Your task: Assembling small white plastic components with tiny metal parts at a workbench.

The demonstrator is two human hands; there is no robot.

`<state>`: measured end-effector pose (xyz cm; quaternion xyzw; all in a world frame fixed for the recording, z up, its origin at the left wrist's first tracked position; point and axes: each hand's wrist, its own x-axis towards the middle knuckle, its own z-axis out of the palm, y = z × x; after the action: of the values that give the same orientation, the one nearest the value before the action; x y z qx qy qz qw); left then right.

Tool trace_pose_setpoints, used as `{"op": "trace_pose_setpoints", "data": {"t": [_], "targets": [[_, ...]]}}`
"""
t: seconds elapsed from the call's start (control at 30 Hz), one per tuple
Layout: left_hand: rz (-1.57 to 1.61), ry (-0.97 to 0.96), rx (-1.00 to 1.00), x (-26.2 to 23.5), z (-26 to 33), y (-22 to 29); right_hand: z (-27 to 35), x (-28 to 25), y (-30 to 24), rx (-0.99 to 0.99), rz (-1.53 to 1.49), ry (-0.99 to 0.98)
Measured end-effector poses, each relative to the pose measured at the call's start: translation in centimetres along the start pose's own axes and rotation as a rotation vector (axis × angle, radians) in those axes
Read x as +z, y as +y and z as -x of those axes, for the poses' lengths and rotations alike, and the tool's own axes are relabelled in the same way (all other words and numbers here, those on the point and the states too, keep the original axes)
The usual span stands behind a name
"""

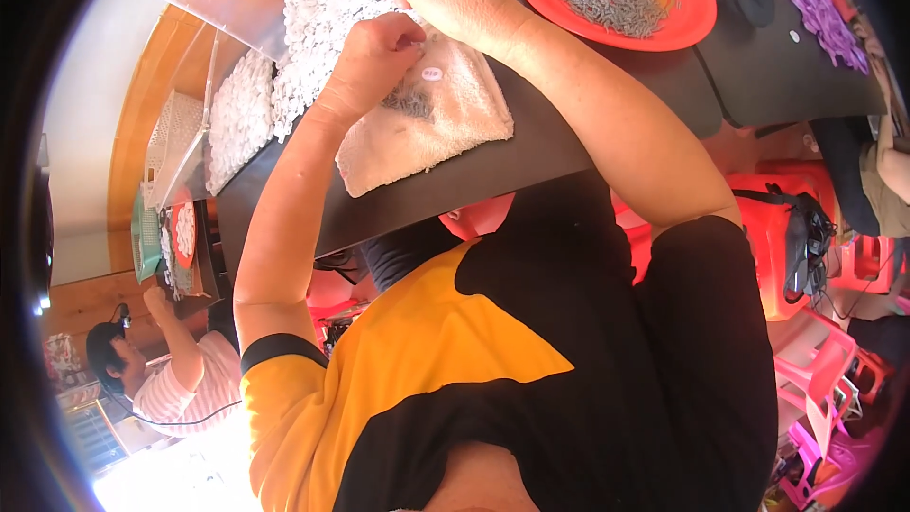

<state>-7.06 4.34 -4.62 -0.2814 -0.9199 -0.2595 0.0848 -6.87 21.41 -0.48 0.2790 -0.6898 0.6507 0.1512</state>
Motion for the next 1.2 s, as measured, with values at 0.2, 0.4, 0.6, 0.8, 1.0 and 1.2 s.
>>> {"op": "trace_pose_setpoints", "data": {"t": [0.2,0.4,0.6,0.8,1.0,1.2], "targets": [[0.545,0.049,-0.413,-2.1,0.4,2.4,0.3,0.2,0.4,0.032,0.053,-0.025],[1.369,0.256,-0.566,-2.6,1.3,2.3,1.1,1.7,2.3,0.1,0.036,0.014],[1.436,0.269,-0.549,-2.2,2.4,2.7,1.6,2.7,2.0,0.081,0.014,0.035],[1.579,0.322,-0.532,-1.6,2.9,1.8,2.0,3.2,1.9,-0.052,0.15,0.041],[1.693,0.27,-0.477,-1.4,3.1,1.4,2.2,3.6,1.6,0.029,-0.039,0.011],[1.522,0.326,-0.41,-1.3,3.5,2.3,1.2,2.0,1.1,0.412,-0.348,0.024]]}}
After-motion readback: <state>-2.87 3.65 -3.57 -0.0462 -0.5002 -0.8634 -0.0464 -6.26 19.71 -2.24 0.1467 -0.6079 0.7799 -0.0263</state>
